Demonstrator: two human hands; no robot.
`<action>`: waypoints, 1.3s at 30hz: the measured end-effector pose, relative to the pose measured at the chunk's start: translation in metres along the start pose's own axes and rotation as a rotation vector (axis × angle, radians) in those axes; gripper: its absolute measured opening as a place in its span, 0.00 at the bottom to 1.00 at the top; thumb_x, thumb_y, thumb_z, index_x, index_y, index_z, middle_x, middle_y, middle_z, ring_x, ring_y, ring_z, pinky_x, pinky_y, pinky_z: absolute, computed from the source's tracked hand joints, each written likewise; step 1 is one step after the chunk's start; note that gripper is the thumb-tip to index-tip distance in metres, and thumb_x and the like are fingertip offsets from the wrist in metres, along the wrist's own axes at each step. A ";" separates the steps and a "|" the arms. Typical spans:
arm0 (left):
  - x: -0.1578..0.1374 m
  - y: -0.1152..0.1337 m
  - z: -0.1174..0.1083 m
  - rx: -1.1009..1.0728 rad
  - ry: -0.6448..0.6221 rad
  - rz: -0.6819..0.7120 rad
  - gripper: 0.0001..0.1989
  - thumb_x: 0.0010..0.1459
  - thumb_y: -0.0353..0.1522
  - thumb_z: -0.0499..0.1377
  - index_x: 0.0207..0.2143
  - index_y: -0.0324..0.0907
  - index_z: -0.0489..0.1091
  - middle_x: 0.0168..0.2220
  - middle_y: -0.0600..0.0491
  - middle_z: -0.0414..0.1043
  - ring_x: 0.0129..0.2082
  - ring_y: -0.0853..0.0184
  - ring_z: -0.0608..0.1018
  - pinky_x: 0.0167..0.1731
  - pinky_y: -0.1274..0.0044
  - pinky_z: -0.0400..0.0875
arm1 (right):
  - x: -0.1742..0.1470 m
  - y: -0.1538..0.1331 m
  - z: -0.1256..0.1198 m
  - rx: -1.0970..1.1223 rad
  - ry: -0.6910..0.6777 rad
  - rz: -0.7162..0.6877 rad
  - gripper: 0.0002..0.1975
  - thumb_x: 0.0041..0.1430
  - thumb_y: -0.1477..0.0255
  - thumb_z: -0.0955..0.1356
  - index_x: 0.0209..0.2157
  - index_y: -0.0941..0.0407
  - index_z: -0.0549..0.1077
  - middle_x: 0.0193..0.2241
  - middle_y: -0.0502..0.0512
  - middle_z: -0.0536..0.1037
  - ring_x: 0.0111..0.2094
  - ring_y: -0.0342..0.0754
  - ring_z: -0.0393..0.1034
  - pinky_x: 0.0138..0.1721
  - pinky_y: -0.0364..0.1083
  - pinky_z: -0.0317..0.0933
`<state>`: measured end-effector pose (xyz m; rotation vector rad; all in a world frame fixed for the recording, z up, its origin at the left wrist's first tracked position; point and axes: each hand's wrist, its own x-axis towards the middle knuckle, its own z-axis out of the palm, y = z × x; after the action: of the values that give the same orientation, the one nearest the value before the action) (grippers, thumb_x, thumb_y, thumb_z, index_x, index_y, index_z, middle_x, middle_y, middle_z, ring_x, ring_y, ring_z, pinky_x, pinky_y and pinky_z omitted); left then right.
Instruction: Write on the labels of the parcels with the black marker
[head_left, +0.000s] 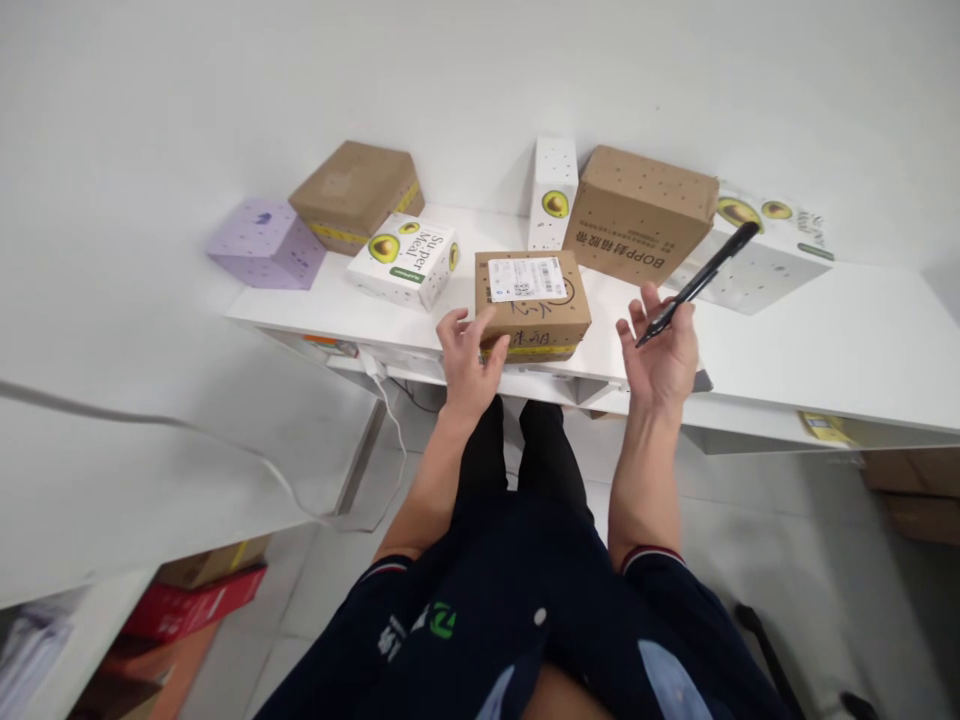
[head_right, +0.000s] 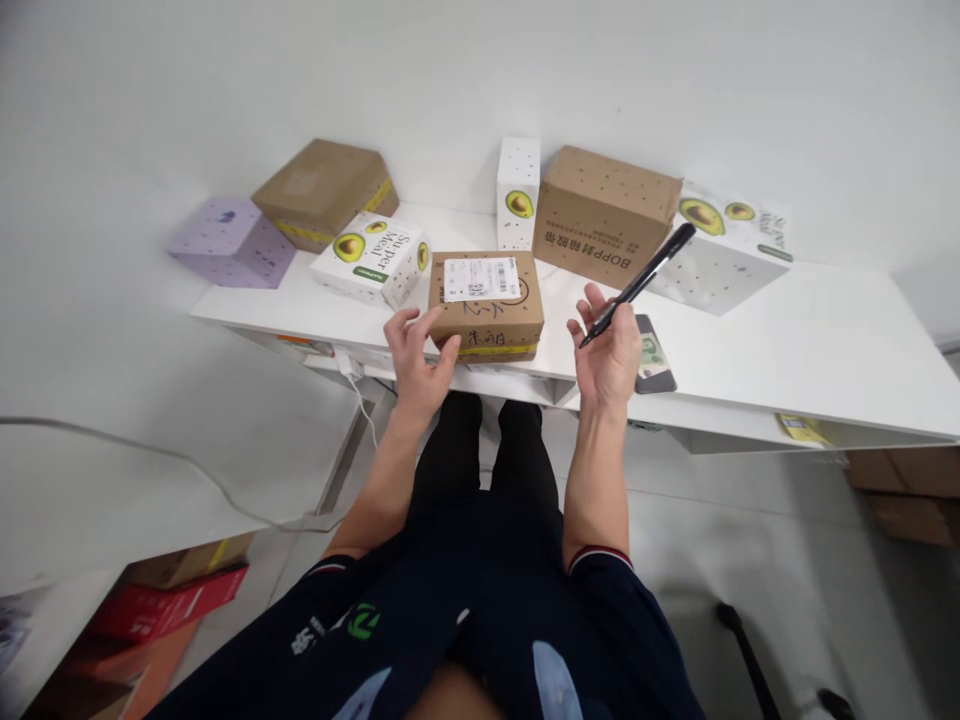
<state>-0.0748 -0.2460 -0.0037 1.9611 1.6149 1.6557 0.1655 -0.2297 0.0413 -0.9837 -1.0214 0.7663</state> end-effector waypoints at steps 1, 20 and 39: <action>0.001 0.002 0.003 0.011 0.000 0.011 0.20 0.63 0.46 0.56 0.52 0.46 0.70 0.55 0.43 0.59 0.56 0.58 0.68 0.54 0.65 0.70 | 0.002 -0.005 0.001 0.045 0.000 -0.017 0.18 0.63 0.50 0.62 0.36 0.51 0.68 0.35 0.52 0.76 0.37 0.47 0.75 0.35 0.48 0.70; 0.005 -0.014 0.048 0.198 0.223 0.181 0.14 0.62 0.42 0.59 0.44 0.44 0.75 0.50 0.43 0.61 0.51 0.60 0.69 0.46 0.71 0.73 | 0.038 0.003 0.091 -0.090 -0.451 -0.161 0.16 0.60 0.54 0.69 0.33 0.53 0.68 0.22 0.44 0.67 0.23 0.39 0.64 0.25 0.39 0.63; 0.003 -0.021 0.052 0.133 0.221 0.169 0.15 0.61 0.43 0.59 0.44 0.43 0.73 0.50 0.44 0.60 0.51 0.59 0.69 0.46 0.69 0.72 | 0.030 0.009 0.090 -0.329 -0.515 -0.212 0.10 0.60 0.64 0.68 0.28 0.54 0.69 0.21 0.45 0.66 0.23 0.40 0.62 0.25 0.40 0.60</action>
<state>-0.0492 -0.2077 -0.0362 2.0937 1.7156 1.9365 0.0913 -0.1736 0.0604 -0.9535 -1.7131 0.7011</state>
